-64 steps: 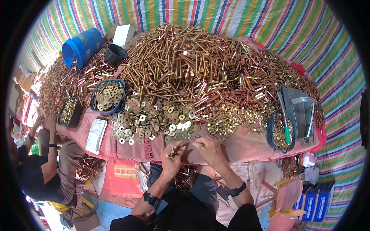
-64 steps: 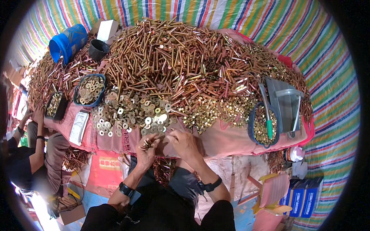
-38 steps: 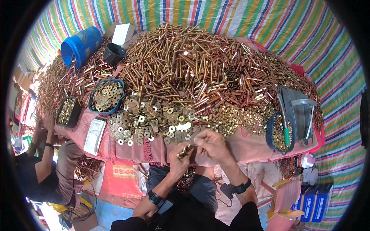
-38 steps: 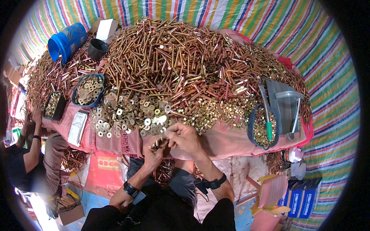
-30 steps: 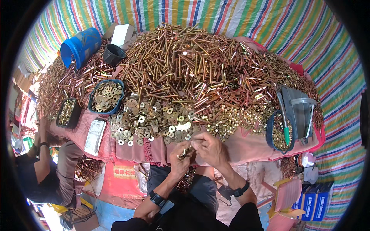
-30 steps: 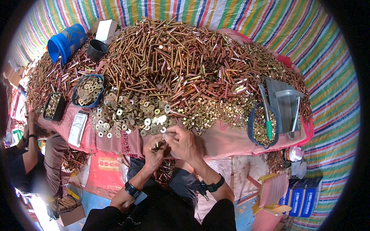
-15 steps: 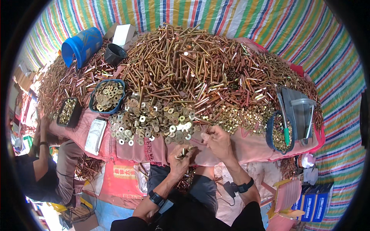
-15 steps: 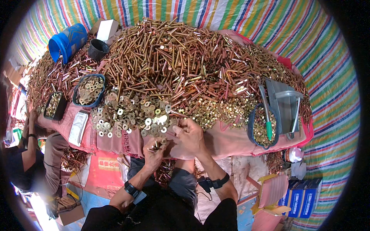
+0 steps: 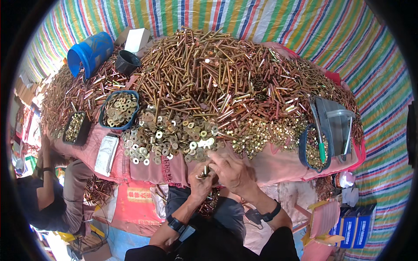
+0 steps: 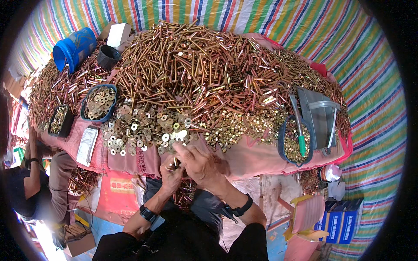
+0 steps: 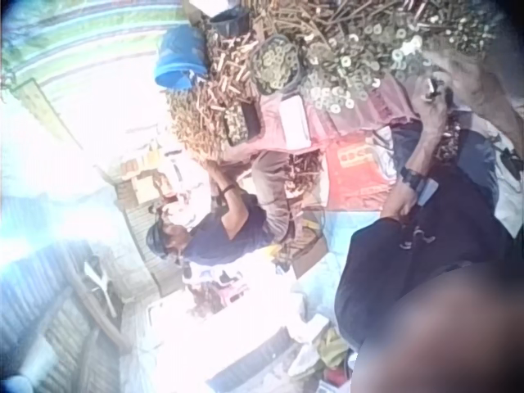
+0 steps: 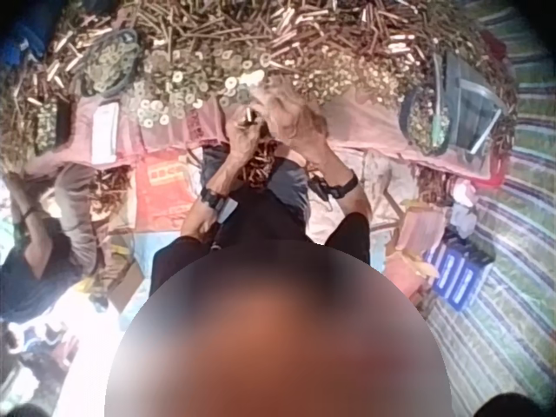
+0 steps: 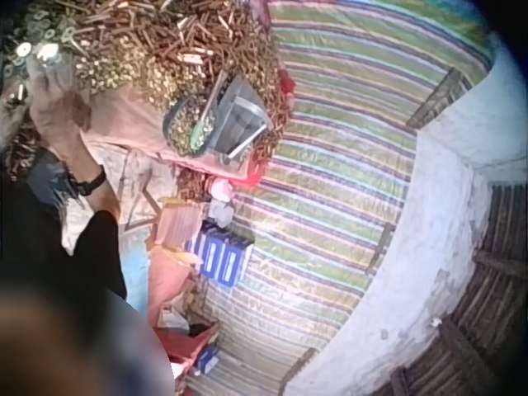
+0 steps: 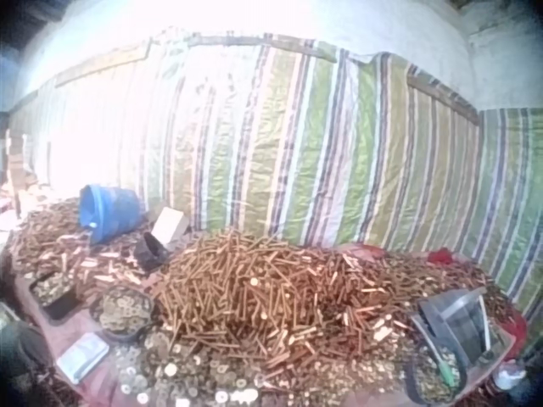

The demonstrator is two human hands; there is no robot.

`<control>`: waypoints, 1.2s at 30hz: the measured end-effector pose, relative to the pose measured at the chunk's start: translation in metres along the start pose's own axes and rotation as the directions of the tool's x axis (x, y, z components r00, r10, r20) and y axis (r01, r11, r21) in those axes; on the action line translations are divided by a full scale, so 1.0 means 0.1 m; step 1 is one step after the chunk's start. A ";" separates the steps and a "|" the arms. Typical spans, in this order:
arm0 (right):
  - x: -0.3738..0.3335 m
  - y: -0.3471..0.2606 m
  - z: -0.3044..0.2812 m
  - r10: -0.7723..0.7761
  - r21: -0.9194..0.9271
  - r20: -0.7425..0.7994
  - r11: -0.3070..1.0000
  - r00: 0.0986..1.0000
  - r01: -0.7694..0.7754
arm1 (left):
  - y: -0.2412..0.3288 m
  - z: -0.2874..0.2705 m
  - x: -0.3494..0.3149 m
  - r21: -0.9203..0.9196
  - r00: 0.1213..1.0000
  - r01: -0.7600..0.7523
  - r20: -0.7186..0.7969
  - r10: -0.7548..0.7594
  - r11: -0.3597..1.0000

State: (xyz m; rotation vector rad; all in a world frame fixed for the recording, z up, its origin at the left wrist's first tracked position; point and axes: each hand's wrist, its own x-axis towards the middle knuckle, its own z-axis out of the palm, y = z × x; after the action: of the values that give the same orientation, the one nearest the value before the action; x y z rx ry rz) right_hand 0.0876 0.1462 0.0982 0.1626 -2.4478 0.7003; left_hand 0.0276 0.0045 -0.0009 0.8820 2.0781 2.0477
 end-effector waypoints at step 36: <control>-0.31 0.63 0.03 0.615 0.201 -0.065 0.780 0.786 -0.593 | -0.13 -0.02 -0.01 -0.123 0.989 0.141 -0.016 -0.144 0.982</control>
State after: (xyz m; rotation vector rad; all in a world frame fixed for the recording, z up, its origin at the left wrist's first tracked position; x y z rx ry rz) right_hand 0.0951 0.1977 0.0504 -0.6261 -2.3036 1.1547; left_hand 0.0233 0.0034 -0.0128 0.6715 1.9420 2.0938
